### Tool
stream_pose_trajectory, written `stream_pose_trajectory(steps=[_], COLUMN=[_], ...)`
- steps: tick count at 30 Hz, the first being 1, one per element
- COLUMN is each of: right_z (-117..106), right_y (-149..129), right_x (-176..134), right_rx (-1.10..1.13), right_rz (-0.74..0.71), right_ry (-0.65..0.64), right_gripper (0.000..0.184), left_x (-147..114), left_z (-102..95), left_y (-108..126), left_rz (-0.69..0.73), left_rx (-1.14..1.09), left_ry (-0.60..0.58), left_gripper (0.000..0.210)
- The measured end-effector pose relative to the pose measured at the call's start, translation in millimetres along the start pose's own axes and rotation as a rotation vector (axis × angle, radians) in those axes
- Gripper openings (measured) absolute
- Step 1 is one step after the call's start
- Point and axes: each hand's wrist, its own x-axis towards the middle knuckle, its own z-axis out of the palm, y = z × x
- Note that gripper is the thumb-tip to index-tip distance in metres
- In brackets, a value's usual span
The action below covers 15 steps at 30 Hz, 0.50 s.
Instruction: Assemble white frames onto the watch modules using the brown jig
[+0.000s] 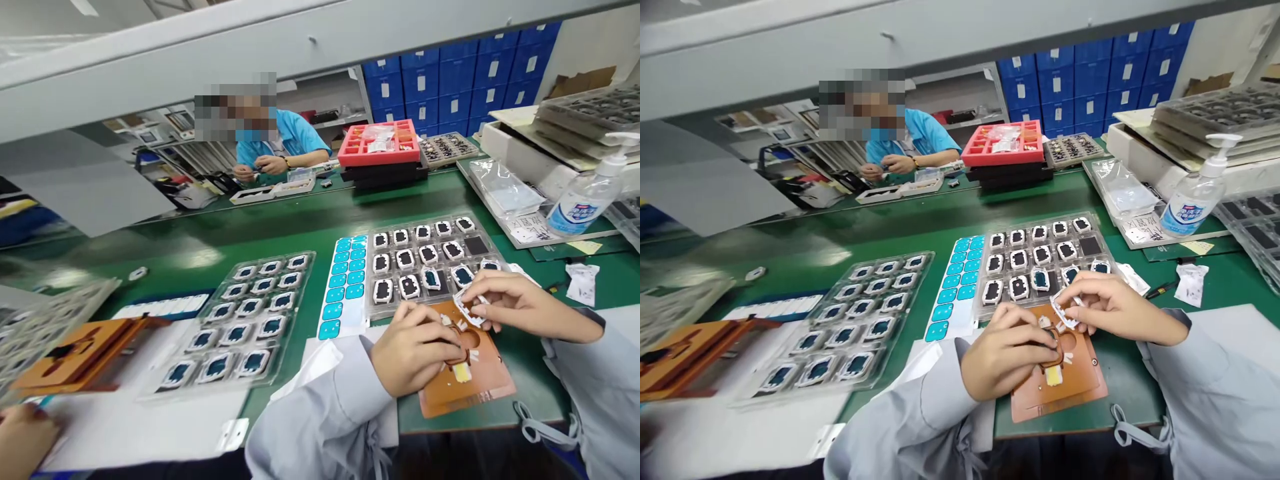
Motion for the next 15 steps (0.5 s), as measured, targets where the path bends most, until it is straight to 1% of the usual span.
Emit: stream_pose_trajectory(steps=[4,7,9,12,15], right_z=[-5.8,-7.0,-7.2,-7.8,-8.5], right_y=[0.3,-1.2,-1.7,-0.2,3.4], right_x=[0.7,1.2,1.4,0.9,-1.7], right_rx=[-0.231,-0.278,-0.289,-0.31,-0.353], right_rz=[-0.028,-0.029,-0.032,-0.076,-0.148], right_ry=[-0.161,-0.22,-0.236,-0.215,-0.087], right_gripper=[0.034,0.028,0.025,0.024,0.026], left_x=[-2.9,-2.6,-2.2,-2.4,-3.3], left_z=[0.4,-2.8,-3.8,-2.5,-0.1], left_y=[-4.1,-5.3,-6.0,-7.6,-8.4], left_rz=[-0.019,0.015,0.06,0.099,0.109], left_rx=[0.032,-0.002,-0.024,-0.017,0.033], left_ry=[-0.016,-0.033,-0.015,0.026,0.026], left_gripper=[0.03,0.023,0.018,0.018,0.019])
